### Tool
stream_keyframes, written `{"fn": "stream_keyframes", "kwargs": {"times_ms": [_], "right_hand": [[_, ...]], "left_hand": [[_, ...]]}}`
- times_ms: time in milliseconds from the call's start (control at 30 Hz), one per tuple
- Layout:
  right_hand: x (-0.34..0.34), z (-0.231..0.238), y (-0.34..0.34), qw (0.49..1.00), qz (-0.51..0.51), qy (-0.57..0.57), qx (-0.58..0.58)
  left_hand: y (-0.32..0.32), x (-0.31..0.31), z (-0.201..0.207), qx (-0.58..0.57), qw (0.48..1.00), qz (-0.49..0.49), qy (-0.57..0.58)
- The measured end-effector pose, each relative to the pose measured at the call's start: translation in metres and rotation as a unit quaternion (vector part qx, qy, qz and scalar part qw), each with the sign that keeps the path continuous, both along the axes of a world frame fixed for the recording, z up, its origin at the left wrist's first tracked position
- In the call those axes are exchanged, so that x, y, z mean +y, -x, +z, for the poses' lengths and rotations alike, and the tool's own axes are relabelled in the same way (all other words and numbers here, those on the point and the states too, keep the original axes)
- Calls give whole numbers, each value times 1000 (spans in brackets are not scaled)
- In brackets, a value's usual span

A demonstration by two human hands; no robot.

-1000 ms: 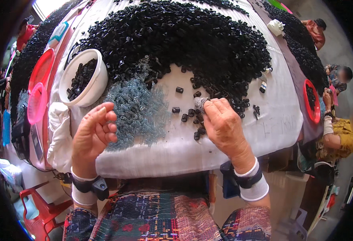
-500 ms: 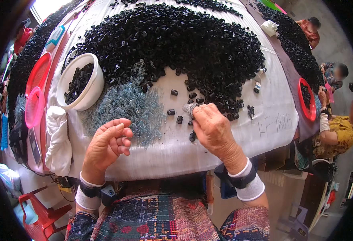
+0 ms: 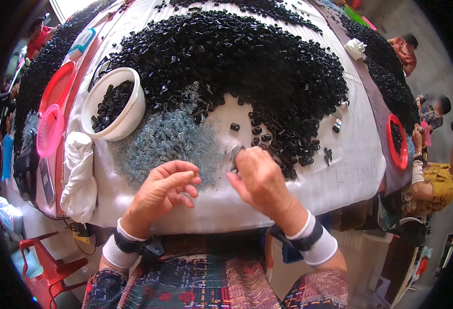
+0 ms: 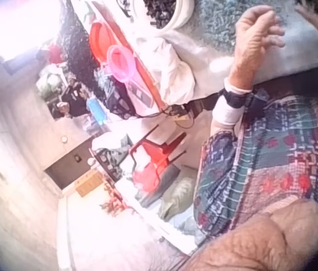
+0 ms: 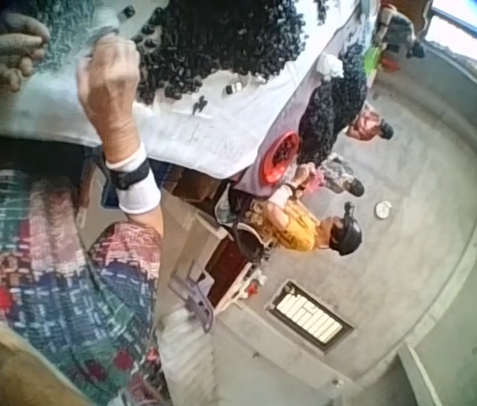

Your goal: Sort small black shoe components from a pile on a table.

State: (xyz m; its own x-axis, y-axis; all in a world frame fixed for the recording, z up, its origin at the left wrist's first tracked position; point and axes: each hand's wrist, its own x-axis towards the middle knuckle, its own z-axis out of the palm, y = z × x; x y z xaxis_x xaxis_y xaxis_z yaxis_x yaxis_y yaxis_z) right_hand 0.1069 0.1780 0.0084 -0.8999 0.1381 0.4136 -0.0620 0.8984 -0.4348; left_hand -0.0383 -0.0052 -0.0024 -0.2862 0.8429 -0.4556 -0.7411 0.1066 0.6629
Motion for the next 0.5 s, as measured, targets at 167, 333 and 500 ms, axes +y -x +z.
{"fn": "stream_keyframes", "kwargs": {"times_ms": [167, 333, 500], "right_hand": [[-35, 24, 3, 985, 136, 60, 86], [-46, 15, -12, 975, 103, 193, 46], [-2, 10, -24, 985, -94, 135, 44]], "left_hand": [[-8, 7, 8, 82, 992, -90, -28], [-10, 0, 4, 78, 987, -143, -14], [-8, -8, -3, 27, 996, -77, -19]]}}
